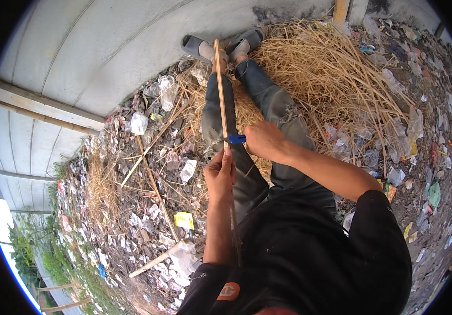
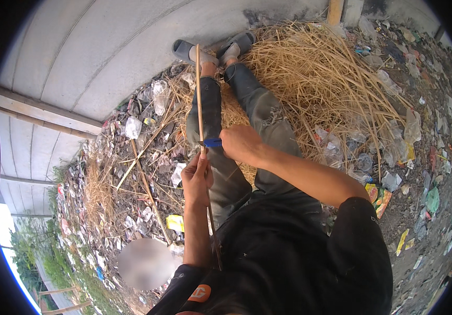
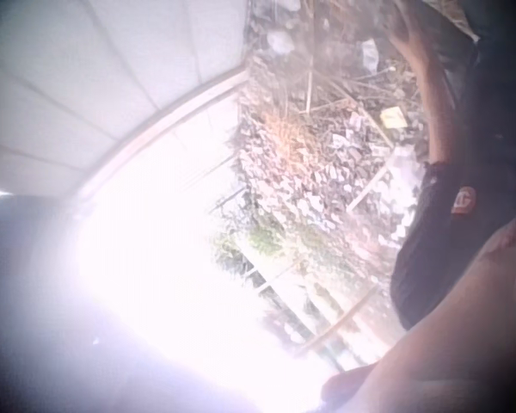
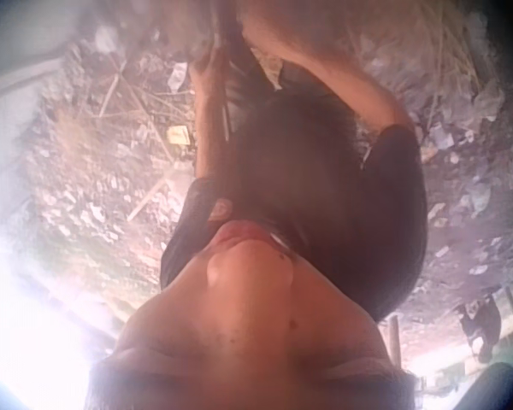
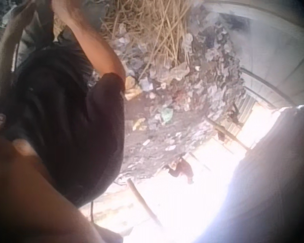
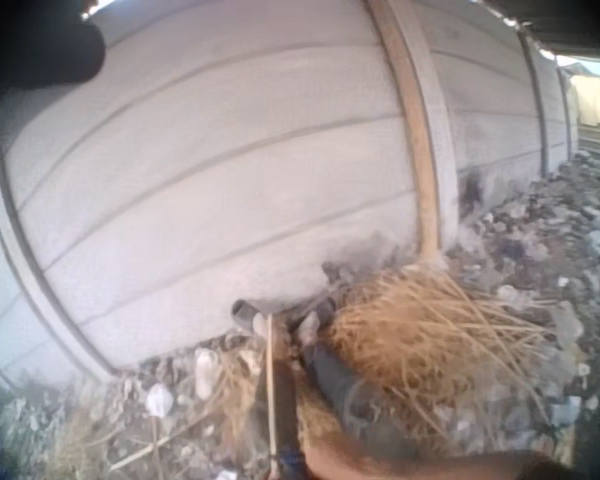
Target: The person sits on a pile of straw and uses a utility knife to shave and smooth thin bamboo sticks. They hold the sticks against their legs and scrape the blade along the surface to remove splinters and create a smooth finish.
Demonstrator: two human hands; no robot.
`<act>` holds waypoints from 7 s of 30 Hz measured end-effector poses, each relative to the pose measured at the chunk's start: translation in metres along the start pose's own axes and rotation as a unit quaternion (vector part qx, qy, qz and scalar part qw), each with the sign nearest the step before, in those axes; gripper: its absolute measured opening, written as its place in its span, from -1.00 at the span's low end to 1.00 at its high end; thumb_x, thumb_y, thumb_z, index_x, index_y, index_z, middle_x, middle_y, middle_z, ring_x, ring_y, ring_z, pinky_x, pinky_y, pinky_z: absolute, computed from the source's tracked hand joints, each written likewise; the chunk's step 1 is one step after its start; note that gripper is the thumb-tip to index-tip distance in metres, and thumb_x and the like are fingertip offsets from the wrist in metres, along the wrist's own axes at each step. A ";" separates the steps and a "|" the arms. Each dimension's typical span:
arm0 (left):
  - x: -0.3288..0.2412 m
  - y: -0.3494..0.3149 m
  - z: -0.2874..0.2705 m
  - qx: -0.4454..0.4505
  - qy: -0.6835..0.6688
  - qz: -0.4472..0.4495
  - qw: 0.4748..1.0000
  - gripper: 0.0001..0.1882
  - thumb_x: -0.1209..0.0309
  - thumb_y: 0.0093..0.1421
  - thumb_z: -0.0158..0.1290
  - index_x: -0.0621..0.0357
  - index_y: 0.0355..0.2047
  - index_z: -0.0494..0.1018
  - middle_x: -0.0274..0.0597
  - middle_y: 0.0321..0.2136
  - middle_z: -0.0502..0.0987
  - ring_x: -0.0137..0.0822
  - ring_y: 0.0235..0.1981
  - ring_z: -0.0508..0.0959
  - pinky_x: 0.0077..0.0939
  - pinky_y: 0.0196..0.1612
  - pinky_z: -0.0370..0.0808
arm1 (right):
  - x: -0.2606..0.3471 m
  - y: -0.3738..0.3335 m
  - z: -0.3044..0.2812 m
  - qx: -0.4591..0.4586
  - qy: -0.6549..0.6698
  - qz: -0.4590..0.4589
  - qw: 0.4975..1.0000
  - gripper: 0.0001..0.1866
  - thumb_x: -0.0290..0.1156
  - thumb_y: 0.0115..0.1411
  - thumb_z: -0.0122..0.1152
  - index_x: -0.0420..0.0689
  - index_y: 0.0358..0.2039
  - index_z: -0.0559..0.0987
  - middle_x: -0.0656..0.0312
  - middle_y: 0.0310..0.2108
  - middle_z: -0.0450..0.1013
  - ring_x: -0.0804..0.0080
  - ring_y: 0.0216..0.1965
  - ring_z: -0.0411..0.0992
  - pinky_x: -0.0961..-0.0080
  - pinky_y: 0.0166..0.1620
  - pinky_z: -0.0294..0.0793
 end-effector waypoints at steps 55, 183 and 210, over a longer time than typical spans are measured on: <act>0.037 -0.110 0.035 0.210 -0.148 -0.265 0.929 -0.49 0.18 0.45 -0.05 -0.12 0.37 0.25 -0.56 -0.63 0.06 -0.65 -0.72 0.04 -0.73 -0.66 0.00 | -0.193 0.083 -0.094 -0.245 0.026 0.250 0.936 -0.76 -0.35 0.13 0.26 -0.28 -0.28 0.64 -0.12 -0.30 0.59 -0.04 -0.23 0.61 0.10 -0.17 0.58; -0.040 -0.050 0.031 0.171 -0.142 -0.038 0.974 -0.48 0.25 0.46 -0.07 0.22 0.33 0.20 0.07 0.21 0.39 -0.18 0.22 0.46 -0.39 0.04 0.58 | 0.021 0.071 -0.063 -0.202 0.455 -0.027 0.867 -0.71 -0.17 0.37 0.19 -0.17 -0.26 0.58 0.26 -0.57 0.57 0.73 -0.61 0.37 0.65 -0.51 0.28; -0.016 -0.010 -0.041 0.014 0.007 0.065 0.998 -0.62 0.25 0.53 -0.20 0.35 -0.07 0.46 -0.52 -0.73 0.24 -0.69 -0.75 0.14 -0.69 -0.68 0.05 | 0.034 0.034 -0.032 -0.094 0.095 -0.042 0.990 -0.76 -0.32 0.08 0.20 -0.22 -0.60 0.55 0.03 -0.69 0.45 0.02 -0.59 0.48 0.18 -0.40 0.45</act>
Point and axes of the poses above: each hand's wrist, its own y-axis towards the middle knuckle, its own z-axis out of the palm, x = y × z, the point moved 6 cm from there along y, towards the middle knuckle
